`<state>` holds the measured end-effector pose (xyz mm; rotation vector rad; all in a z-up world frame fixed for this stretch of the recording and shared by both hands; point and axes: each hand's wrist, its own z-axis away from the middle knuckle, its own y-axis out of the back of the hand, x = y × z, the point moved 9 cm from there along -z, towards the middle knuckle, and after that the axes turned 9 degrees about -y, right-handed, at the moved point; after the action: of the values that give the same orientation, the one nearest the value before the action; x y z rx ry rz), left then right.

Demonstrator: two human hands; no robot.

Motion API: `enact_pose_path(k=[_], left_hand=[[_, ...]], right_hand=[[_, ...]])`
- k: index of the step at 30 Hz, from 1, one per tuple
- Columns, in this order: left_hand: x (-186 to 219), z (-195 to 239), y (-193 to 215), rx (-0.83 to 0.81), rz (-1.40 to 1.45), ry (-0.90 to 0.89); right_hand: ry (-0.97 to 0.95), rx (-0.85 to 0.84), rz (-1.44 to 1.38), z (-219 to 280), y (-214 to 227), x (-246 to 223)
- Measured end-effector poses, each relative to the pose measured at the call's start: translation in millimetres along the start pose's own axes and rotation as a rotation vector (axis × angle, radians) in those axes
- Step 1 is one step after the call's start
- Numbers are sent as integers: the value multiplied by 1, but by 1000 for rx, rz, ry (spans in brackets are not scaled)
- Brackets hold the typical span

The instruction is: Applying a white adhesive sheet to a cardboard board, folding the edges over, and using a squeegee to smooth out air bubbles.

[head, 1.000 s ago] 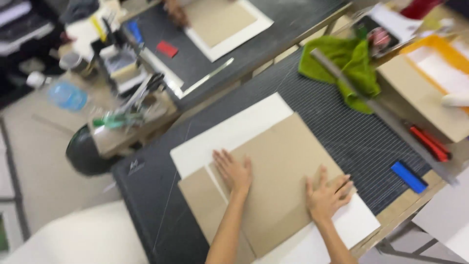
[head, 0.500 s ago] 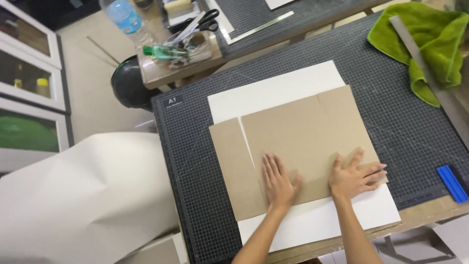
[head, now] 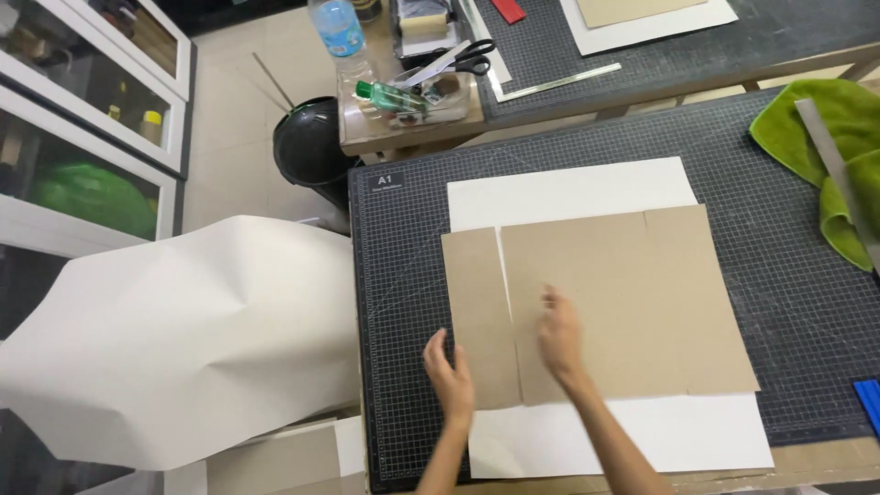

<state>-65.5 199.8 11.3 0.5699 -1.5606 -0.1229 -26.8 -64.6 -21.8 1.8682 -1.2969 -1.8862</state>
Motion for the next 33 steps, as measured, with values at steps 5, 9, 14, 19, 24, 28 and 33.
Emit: enact_pose_path(k=[5, 9, 14, 19, 24, 28, 33], left_hand=[[-25, -27, -7, -323, 360, 535], [-10, -40, 6, -353, 360, 592], [4, -47, 41, -375, 568, 722], [11, -36, 65, -573, 838, 640], [21, 2, 105, -795, 623, 897], [71, 53, 105, -1286, 1019, 789], [83, 88, 74, -1307, 974, 793]], right_hand=[[-605, -329, 18, 11, -65, -55], [-763, -335, -21, 9, -61, -69], [-816, -555, -113, 37, -25, -160], [-735, -729, -40, 56, -14, -204], [-165, -695, -135, 62, 6, -215], [1007, -398, 79, 98, 46, -221], [1419, -457, 82, 123, 46, -173]])
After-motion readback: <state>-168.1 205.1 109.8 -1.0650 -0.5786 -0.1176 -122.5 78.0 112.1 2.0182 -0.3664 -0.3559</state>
